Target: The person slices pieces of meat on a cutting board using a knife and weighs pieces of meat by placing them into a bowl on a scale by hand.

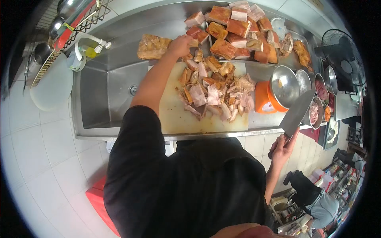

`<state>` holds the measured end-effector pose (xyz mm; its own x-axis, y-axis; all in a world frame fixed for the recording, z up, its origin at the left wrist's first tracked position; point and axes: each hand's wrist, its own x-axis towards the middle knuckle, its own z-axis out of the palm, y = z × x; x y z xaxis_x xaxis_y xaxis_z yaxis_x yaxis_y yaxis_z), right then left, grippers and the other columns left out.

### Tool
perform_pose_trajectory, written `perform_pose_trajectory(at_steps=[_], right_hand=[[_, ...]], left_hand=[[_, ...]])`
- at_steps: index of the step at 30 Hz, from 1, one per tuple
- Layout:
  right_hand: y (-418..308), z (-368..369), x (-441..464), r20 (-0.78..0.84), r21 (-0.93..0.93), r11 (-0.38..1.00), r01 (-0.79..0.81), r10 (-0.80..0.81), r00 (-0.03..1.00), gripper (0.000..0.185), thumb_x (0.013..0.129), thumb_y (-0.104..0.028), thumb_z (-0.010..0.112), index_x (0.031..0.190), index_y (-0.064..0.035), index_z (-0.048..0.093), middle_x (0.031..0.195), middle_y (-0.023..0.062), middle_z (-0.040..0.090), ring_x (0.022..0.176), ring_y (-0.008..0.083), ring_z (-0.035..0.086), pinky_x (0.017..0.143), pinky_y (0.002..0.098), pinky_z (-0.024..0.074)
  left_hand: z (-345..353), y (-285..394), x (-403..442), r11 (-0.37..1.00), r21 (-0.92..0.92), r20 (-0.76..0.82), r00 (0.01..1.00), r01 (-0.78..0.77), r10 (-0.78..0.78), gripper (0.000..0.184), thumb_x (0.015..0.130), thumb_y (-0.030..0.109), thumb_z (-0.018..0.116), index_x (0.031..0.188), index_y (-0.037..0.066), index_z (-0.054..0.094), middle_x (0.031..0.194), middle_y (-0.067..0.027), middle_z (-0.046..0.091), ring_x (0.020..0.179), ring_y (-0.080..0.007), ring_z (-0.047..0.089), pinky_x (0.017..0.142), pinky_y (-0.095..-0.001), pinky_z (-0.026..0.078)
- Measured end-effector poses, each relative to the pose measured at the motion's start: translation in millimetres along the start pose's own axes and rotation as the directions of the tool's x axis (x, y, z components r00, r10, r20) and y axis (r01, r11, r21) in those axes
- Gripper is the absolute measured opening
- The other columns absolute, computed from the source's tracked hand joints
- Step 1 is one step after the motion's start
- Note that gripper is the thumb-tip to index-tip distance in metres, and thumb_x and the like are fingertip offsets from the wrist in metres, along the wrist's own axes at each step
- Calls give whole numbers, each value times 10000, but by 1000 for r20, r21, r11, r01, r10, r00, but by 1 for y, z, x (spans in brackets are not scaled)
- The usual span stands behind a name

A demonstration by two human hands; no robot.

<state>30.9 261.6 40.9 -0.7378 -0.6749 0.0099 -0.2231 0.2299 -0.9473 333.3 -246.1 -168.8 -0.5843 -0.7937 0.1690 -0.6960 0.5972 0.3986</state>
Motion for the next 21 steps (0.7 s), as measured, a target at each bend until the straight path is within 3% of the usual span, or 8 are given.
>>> perform_pose_trajectory(at_steps=[2,5,8,11,14,17,20,21], right_hand=[[-2,3,5,1,9,999,45,-45,999,735,1055,-18,531,1692,-139,185,775,-16,497,522,40,446,445,218,406],[-9,10,13,-4,22,998,63,-63,998,738,1054,-16,534,1692,-140,186,773,-15,499,518,40,445,443,217,401],[-13,19,22,-9,28,998,64,-64,998,739,1055,-19,542,1692,-138,186,772,-15,500,514,37,437,441,213,396],[-17,28,34,9,17,994,105,-106,994,741,1060,-32,553,1693,-139,183,768,-18,503,518,35,427,444,213,397],[-15,28,45,54,37,984,172,-174,983,737,1061,-27,544,1693,-132,180,770,-18,510,523,32,422,447,213,397],[-23,35,46,105,20,983,182,-183,977,721,1066,-21,527,1690,-110,177,775,-16,515,529,29,417,456,210,398],[-21,44,43,119,53,981,187,-193,974,715,1064,-4,521,1688,-104,186,784,-19,518,535,29,417,462,208,393],[-20,48,42,118,36,983,182,-185,976,711,1062,6,522,1687,-108,201,794,-23,517,546,27,415,468,205,381]], left_hand=[[-24,18,-9,1000,-24,-68,998,0,-1,461,809,52,691,1262,127,645,1217,-133,674,1205,-360,616,999,-484,528],[-61,59,-40,992,-122,38,999,-24,29,468,834,106,725,1292,138,637,1281,-117,654,1211,-343,620,991,-477,529],[-63,91,-71,952,-291,49,992,-99,118,557,836,82,731,1377,139,610,1314,-150,626,1205,-385,606,1042,-455,508],[-69,90,-77,913,-395,138,989,105,-54,613,848,143,768,1430,133,576,1372,-153,603,1242,-373,594,1054,-450,504],[-48,44,-63,934,-356,-131,991,-18,-31,574,840,195,778,1383,127,604,1383,-149,599,1227,-367,586,1051,-474,493],[-68,-6,-51,991,-136,-318,947,0,-44,565,843,225,777,1376,129,617,1389,-163,594,1229,-391,581,1059,-489,486],[-76,-50,-35,989,7,-265,954,147,-140,559,847,262,778,1366,117,632,1360,-173,612,1255,-390,572,1062,-496,487],[-75,-46,-26,992,-13,-272,954,125,-124,559,847,271,780,1362,107,634,1348,-177,619,1260,-390,572,1060,-492,491]])
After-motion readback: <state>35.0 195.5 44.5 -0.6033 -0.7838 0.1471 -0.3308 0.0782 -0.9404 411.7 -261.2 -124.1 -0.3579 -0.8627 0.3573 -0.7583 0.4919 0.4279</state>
